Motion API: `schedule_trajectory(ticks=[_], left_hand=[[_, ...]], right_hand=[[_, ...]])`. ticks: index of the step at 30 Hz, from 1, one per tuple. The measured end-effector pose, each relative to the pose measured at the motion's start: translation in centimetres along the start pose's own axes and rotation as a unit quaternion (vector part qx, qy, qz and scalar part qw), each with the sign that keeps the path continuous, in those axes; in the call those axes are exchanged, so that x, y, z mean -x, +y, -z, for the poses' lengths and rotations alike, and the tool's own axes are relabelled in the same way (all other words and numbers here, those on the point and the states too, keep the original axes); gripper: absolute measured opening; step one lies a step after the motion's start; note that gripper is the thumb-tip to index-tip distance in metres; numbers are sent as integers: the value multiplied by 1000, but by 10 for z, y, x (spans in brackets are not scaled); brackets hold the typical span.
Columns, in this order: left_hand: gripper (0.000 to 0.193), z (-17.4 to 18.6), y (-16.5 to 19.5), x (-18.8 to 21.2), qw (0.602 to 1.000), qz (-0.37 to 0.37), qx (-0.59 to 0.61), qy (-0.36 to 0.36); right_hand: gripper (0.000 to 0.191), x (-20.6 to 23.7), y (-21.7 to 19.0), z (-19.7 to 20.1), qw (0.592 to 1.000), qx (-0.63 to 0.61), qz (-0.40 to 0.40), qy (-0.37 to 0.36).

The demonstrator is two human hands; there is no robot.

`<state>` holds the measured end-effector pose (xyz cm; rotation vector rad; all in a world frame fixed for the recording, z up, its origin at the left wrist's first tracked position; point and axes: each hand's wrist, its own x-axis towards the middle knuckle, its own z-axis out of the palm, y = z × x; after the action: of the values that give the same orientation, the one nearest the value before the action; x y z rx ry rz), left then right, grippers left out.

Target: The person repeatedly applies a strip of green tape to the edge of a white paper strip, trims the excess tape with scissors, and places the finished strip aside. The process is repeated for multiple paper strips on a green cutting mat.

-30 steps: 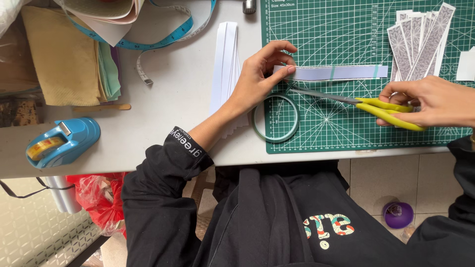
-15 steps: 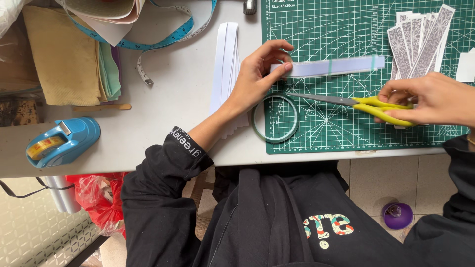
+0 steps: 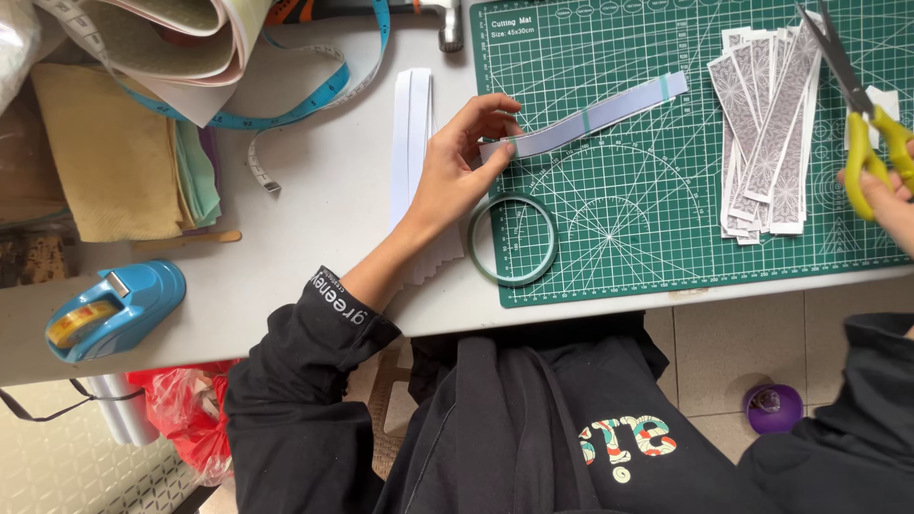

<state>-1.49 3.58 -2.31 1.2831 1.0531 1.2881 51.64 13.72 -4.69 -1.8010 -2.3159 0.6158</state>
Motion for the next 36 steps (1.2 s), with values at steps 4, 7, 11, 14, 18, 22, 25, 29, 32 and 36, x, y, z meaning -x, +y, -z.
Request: schedule_trajectory(ticks=[4,7,11,14,18,22,25,29,32,36], left_hand=[[38,1,-1,1,1000,9,-5,-1],[38,0,-1,1,1000,-1,-4,-1],[39,0,0,0,999,-9,-38,14],[38,1,1,0,999,-11,-50,18],[37,2,2,1,994,-51,-88,26],[36,4,4,1,995,-50,-88,26],[36,5,5,0,990,-69,-116,31],[36,4,5,0,990,-68,-117,30],[35,5,4,0,992,-54,-110,26],[34,4,5,2,996,-39,-69,31]], right_hand=[[21,19,-4,-11,989,-125,-71,24],[27,20,-8,-18,987,-38,-96,125],[35,24,-26,-15,982,30,-68,173],[34,34,-57,-1,986,39,-20,161],[33,34,-152,23,983,61,110,136],[39,-17,-245,15,951,-17,296,85],[33,-54,-276,-6,949,-68,304,43],[18,-78,-274,-31,941,-54,333,32],[18,-83,-264,-45,944,-77,321,18],[16,-84,-255,-58,952,-58,297,49]])
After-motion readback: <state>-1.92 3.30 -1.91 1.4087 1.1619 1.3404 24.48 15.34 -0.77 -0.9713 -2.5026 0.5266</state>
